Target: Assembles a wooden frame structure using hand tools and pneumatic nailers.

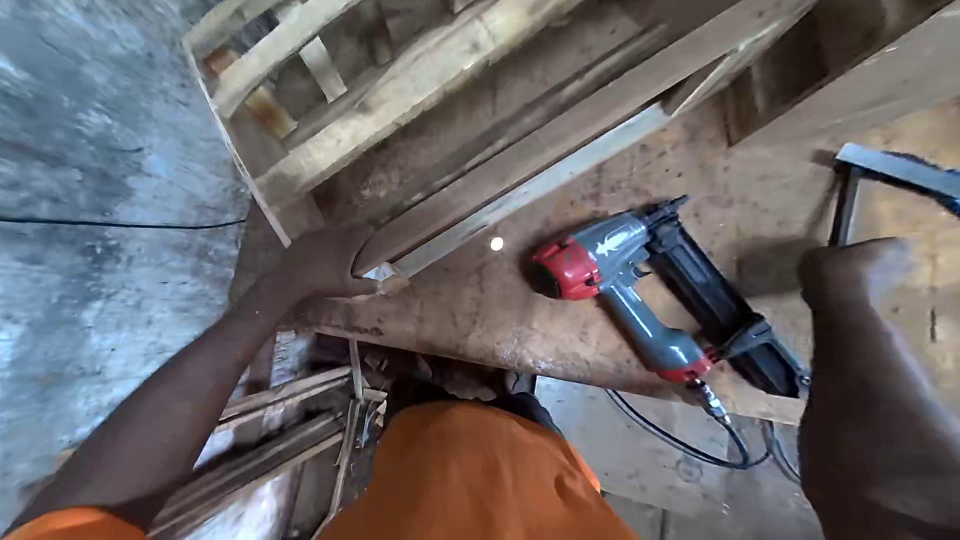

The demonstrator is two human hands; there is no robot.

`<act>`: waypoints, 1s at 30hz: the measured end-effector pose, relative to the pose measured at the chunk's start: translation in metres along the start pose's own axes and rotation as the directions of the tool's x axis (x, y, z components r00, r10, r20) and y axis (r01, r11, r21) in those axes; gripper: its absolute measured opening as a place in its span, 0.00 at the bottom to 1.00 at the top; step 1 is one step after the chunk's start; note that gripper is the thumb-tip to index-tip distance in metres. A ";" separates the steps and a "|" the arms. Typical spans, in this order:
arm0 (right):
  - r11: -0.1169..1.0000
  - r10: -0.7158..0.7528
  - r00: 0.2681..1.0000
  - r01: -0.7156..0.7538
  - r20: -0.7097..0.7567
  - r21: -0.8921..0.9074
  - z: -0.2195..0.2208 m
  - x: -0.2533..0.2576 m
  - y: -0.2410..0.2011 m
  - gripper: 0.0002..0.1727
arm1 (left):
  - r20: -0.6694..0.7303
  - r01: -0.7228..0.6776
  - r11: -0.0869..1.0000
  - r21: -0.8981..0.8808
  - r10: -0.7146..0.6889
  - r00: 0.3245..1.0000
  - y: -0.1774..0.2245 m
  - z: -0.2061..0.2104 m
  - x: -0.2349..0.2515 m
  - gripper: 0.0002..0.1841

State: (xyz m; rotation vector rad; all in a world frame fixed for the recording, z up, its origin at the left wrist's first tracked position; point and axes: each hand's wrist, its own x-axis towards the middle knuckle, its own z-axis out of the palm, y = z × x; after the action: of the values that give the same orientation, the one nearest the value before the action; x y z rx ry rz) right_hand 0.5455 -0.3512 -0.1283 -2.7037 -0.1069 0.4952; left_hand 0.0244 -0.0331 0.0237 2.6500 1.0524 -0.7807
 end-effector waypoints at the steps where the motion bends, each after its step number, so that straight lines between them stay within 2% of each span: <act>1: 0.999 -0.015 1.000 0.016 -0.004 0.051 -0.010 -0.001 0.000 0.33 | 0.002 -0.028 0.999 -0.017 0.028 1.000 -0.004 0.001 0.005 0.50; 3: 0.973 -0.030 0.999 0.025 0.019 0.231 -0.025 -0.012 -0.005 0.17 | 0.010 -0.098 0.993 -0.059 0.099 0.995 -0.010 0.002 0.014 0.52; 5: 0.854 -0.024 0.999 0.008 0.024 0.520 -0.031 -0.047 -0.014 0.08 | 0.015 -0.186 0.977 -0.103 0.188 0.982 -0.017 0.005 0.020 0.55; 7: 0.721 -0.162 0.987 0.110 0.012 0.684 -0.021 -0.113 -0.017 0.15 | 0.018 -0.226 0.960 -0.166 0.232 0.973 -0.018 0.008 0.020 0.56; 9: 0.615 -0.362 0.930 0.283 -0.055 0.736 0.011 -0.191 -0.018 0.22 | -0.020 -0.268 0.942 -0.203 0.269 0.963 -0.021 0.011 0.022 0.54; 10: 0.552 -0.438 0.896 0.327 -0.067 0.767 0.032 -0.230 -0.021 0.21 | -0.029 -0.279 0.938 -0.207 0.280 0.960 -0.022 0.012 0.024 0.53; 12: 0.465 -0.546 0.838 0.316 -0.013 0.827 0.072 -0.304 -0.033 0.20 | -0.025 -0.288 0.930 -0.230 0.290 0.957 -0.024 0.014 0.026 0.50; 14: 0.490 -0.569 0.820 0.275 0.065 0.827 0.113 -0.366 -0.047 0.22 | -0.001 -0.284 0.919 -0.274 0.296 0.955 -0.026 0.014 0.024 0.50; 16: 0.579 -0.552 0.818 0.235 0.162 0.781 0.149 -0.413 -0.060 0.23 | 0.001 -0.293 0.914 -0.281 0.306 0.952 -0.027 0.014 0.029 0.50; 18: 0.590 -0.568 0.804 0.250 0.175 0.767 0.181 -0.448 -0.069 0.21 | -0.011 -0.308 0.902 -0.302 0.320 0.947 -0.030 0.019 0.033 0.52; 21: 0.498 -0.564 0.824 0.290 0.051 0.817 0.207 -0.491 -0.084 0.19 | -0.028 -0.345 0.891 -0.294 0.353 0.935 -0.036 0.024 0.036 0.55; 23: 0.427 -0.479 0.871 0.343 -0.113 0.836 0.223 -0.511 -0.096 0.20 | -0.045 -0.374 0.887 -0.269 0.377 0.925 -0.035 0.023 0.037 0.56; 24: 0.429 -0.432 0.885 0.371 -0.174 0.824 0.231 -0.518 -0.101 0.21 | -0.043 -0.375 0.887 -0.271 0.378 0.925 -0.033 0.020 0.036 0.56; 26: 0.532 -0.399 0.898 0.391 -0.185 0.751 0.245 -0.529 -0.106 0.22 | -0.039 -0.367 0.884 -0.288 0.372 0.927 -0.033 0.021 0.036 0.58; 28: 0.675 -0.407 0.909 0.362 -0.084 0.643 0.249 -0.533 -0.111 0.19 | -0.054 -0.381 0.876 -0.297 0.383 0.922 -0.035 0.025 0.037 0.60; 30: 0.685 -0.376 0.923 0.335 -0.080 0.646 0.248 -0.535 -0.115 0.18 | -0.062 -0.387 0.867 -0.314 0.388 0.919 -0.035 0.025 0.039 0.60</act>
State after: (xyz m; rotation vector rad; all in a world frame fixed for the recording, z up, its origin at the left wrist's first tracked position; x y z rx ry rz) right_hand -0.0431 -0.2320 -0.1232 -1.9092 -0.3951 0.3938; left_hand 0.0135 0.0065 -0.0176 2.4523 0.5499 -0.4790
